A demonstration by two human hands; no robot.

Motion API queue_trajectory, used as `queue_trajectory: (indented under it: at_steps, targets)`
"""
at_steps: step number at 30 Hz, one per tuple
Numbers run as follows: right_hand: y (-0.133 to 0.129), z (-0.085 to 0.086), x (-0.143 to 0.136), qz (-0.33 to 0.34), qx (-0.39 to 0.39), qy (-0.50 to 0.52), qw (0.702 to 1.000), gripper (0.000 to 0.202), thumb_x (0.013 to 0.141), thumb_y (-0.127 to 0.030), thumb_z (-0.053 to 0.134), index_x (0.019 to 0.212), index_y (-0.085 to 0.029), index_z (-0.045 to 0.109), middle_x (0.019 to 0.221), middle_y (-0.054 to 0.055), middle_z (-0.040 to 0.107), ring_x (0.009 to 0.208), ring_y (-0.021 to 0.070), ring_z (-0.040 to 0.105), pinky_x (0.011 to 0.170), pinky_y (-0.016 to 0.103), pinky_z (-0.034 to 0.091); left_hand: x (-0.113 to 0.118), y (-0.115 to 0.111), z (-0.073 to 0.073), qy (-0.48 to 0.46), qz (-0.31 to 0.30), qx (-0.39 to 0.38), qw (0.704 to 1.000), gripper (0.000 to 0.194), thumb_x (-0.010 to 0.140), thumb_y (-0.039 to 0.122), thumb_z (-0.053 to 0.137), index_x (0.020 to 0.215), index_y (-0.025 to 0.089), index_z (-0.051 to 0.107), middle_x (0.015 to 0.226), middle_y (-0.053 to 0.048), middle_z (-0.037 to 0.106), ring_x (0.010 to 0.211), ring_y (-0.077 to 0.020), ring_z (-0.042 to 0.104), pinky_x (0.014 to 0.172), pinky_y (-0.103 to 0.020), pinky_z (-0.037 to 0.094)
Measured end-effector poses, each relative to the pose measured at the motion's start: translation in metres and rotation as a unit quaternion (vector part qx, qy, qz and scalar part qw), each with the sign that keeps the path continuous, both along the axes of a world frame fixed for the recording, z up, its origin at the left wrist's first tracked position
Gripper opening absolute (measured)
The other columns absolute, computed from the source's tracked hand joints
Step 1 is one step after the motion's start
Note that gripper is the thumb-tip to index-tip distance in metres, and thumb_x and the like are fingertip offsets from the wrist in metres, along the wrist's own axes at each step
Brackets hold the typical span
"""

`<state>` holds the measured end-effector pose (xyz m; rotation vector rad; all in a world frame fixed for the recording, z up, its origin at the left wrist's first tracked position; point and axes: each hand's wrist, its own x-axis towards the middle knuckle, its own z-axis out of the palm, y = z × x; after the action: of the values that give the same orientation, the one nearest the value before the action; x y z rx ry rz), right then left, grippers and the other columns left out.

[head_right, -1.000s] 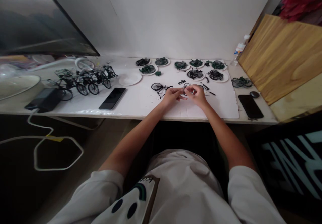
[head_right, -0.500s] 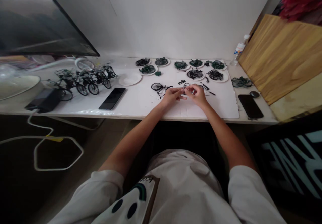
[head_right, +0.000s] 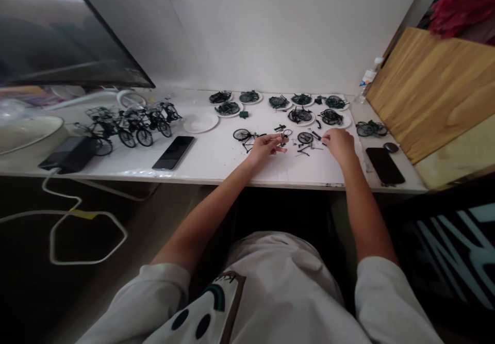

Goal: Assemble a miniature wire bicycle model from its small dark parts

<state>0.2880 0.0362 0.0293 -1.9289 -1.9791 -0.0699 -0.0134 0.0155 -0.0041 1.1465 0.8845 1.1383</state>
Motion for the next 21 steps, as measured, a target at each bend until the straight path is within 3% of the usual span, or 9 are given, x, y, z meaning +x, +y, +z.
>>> queue_trajectory:
  at_steps: [4, 15, 21]
  targets:
    - [0.001, -0.002, 0.015, -0.037, -0.057, -0.032, 0.997, 0.015, 0.090, -0.040, 0.087, 0.092, -0.026, 0.090, 0.101, 0.011, 0.087, 0.092, 0.0298, 0.075, 0.074, 0.037, 0.048, -0.001, 0.000, 0.000, -0.002, 0.009, -0.002, 1.000, 0.030, 0.103, 0.030, 0.075, 0.127, 0.012, 0.076, 0.134, -0.019, 0.080, 0.087, -0.0164, 0.085, 0.062, -0.019, 0.044]
    - [-0.007, 0.005, 0.003, -0.025, -0.096, -0.088, 0.991, 0.014, 0.098, -0.028, 0.074, 0.100, -0.024, 0.086, 0.113, 0.012, 0.085, 0.105, 0.0313, 0.075, 0.081, 0.038, 0.050, -0.001, 0.005, -0.004, -0.004, 0.020, -0.005, 1.000, 0.037, 0.100, 0.036, 0.081, 0.127, 0.012, 0.075, 0.132, -0.020, 0.081, 0.088, -0.0173, 0.085, 0.062, -0.018, 0.045]
    - [-0.019, 0.013, -0.021, -0.039, -0.027, -0.051, 0.998, 0.022, 0.105, -0.033, 0.064, 0.114, -0.022, 0.081, 0.115, 0.016, 0.083, 0.104, 0.0335, 0.074, 0.087, 0.041, 0.051, 0.000, 0.006, -0.005, -0.017, 0.028, -0.007, 0.999, 0.036, 0.099, 0.035, 0.082, 0.125, 0.010, 0.076, 0.130, -0.020, 0.082, 0.084, -0.0168, 0.084, 0.061, -0.018, 0.044]
